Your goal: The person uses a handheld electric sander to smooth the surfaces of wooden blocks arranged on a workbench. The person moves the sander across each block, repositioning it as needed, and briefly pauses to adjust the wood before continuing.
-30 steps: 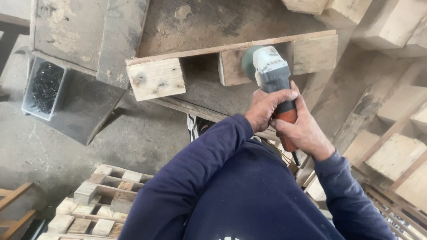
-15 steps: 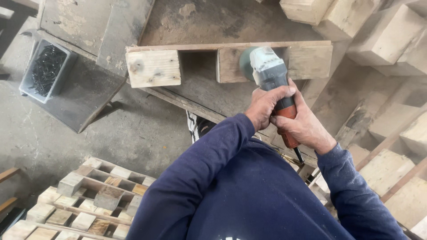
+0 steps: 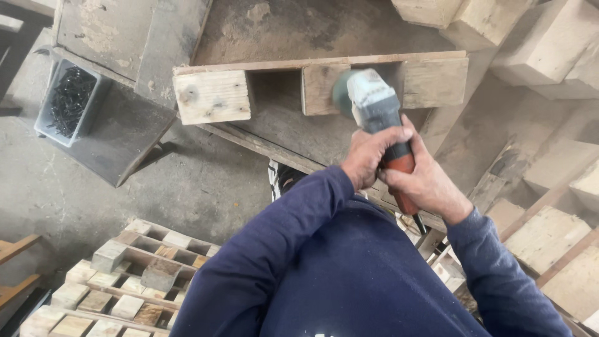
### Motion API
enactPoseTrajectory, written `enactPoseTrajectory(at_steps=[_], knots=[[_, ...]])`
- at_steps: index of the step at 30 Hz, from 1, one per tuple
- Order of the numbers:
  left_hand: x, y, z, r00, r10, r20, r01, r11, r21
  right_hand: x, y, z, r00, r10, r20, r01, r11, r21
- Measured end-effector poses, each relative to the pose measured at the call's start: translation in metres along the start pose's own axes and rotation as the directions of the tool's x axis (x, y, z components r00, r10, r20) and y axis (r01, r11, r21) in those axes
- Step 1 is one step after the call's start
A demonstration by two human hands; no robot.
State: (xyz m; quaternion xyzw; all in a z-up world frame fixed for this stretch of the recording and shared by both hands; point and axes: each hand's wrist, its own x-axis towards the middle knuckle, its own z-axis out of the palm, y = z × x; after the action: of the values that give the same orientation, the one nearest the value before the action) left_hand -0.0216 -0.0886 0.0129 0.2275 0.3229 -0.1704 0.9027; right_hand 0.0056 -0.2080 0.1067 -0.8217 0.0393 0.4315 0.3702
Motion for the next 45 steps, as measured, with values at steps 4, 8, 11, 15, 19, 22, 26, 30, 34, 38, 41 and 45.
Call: enactPoseTrajectory(at_steps=[4,8,11,15,19,22,26,30,34,38,41,45], knots=[[-0.036,-0.028,-0.003,0.999,-0.045,-0.008,0.046,0.999,0.017,-0.035,0.018,0.011,0.995,-0.103,0.017,0.104,0.992,-0.077],[-0.051,-0.034,-0.005,0.990,-0.132,0.058,0.130,0.991,0.042,-0.055,0.031,0.018,0.999,0.001,-0.048,-0.005,0.997,-0.081],[-0.051,-0.034,-0.005,0.990,-0.120,0.074,0.116,0.992,0.056,-0.055,0.031,0.018,0.995,0.078,-0.069,-0.085,0.990,-0.109],[-0.053,-0.033,-0.008,0.993,-0.075,0.089,0.076,0.997,-0.011,-0.052,0.022,0.018,0.996,0.068,-0.051,-0.076,0.978,-0.196],[-0.056,-0.036,-0.014,0.995,-0.019,0.097,0.031,0.993,-0.116,-0.045,0.014,0.019,0.998,0.060,-0.008,-0.060,0.969,-0.241],[-0.055,-0.035,-0.018,0.997,-0.006,0.078,0.017,0.989,-0.150,-0.038,0.011,0.019,0.996,0.091,0.009,-0.086,0.959,-0.269],[-0.051,-0.032,-0.017,0.998,-0.025,0.052,0.033,0.987,-0.156,-0.032,0.011,0.017,0.999,-0.004,0.042,0.016,0.961,-0.277],[-0.049,-0.025,-0.017,1.000,0.011,0.026,-0.007,0.991,-0.132,-0.026,0.010,0.016,0.998,0.030,0.053,-0.016,0.966,-0.258],[-0.039,-0.012,-0.016,0.999,-0.012,0.036,0.017,0.990,-0.138,-0.014,0.003,0.014,0.998,0.029,0.053,-0.016,0.974,-0.224],[-0.028,0.002,-0.015,0.999,-0.009,0.032,0.012,0.995,-0.099,-0.003,-0.010,0.013,0.999,0.047,0.024,-0.039,0.966,-0.257],[-0.017,0.013,-0.013,0.999,0.000,0.044,0.003,0.997,-0.083,0.005,-0.020,0.009,1.000,0.027,0.004,-0.025,0.967,-0.254],[0.004,0.027,-0.009,0.996,0.030,0.089,-0.026,0.999,-0.047,0.022,-0.032,0.004,1.000,-0.024,-0.017,0.019,0.965,-0.262]])
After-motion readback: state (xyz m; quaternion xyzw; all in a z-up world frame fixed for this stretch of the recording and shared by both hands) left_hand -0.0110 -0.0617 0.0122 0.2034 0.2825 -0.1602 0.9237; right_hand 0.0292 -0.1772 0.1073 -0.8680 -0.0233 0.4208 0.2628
